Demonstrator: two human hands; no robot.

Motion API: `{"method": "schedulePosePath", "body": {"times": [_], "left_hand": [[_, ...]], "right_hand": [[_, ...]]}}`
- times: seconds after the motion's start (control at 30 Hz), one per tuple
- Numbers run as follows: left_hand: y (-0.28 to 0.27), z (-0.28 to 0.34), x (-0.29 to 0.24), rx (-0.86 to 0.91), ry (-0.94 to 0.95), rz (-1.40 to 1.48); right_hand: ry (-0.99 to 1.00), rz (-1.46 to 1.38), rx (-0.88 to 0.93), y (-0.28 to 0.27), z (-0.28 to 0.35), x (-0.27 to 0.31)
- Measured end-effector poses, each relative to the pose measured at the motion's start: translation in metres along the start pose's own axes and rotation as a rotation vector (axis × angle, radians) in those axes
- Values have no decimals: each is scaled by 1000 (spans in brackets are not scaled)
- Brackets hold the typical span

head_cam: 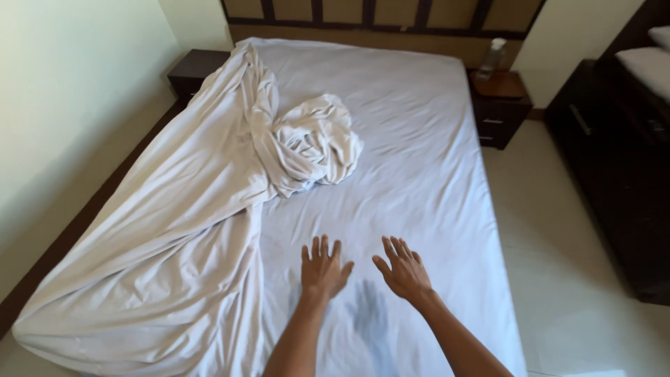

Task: The person smooths a white fitted sheet on a bed, then picks up a crumpled white duvet cover from the floor and places it on the bed. They proceed to spread and smooth the duvet cover over the mattress, tucking the edges under the mattress and adjusting the fabric to cover the bed surface.

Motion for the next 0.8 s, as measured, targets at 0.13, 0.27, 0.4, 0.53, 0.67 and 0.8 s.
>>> {"method": "schedulePosePath", "body": {"times": [0.13, 0.27, 0.4, 0.53, 0.67, 0.8], "left_hand": [[-37, 26, -67, -106, -23, 22], [-45, 34, -153, -186, -31, -18], [-80, 42, -270, -248, -34, 40], [-84, 58, -380, -196, 4, 80], [-96, 33, -449, -215, 39, 67], [-85, 5, -495, -282, 46, 55]], "right_hand": [[-87, 48, -19, -90, 42, -51], [-112, 108, -8, -173, 96, -142], [-195, 261, -179, -279, 155, -226], [-188, 258, -222, -348, 206, -295], [-123, 253, -199, -389, 214, -340], [-131, 212, -201, -398, 206, -375]]}}
Point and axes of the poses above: each hand's wrist, its own z-axis away from the middle knuckle, its own y-axis out of the palm, x = y × z, the point moved 1 cm from there along -z, towards the middle knuckle
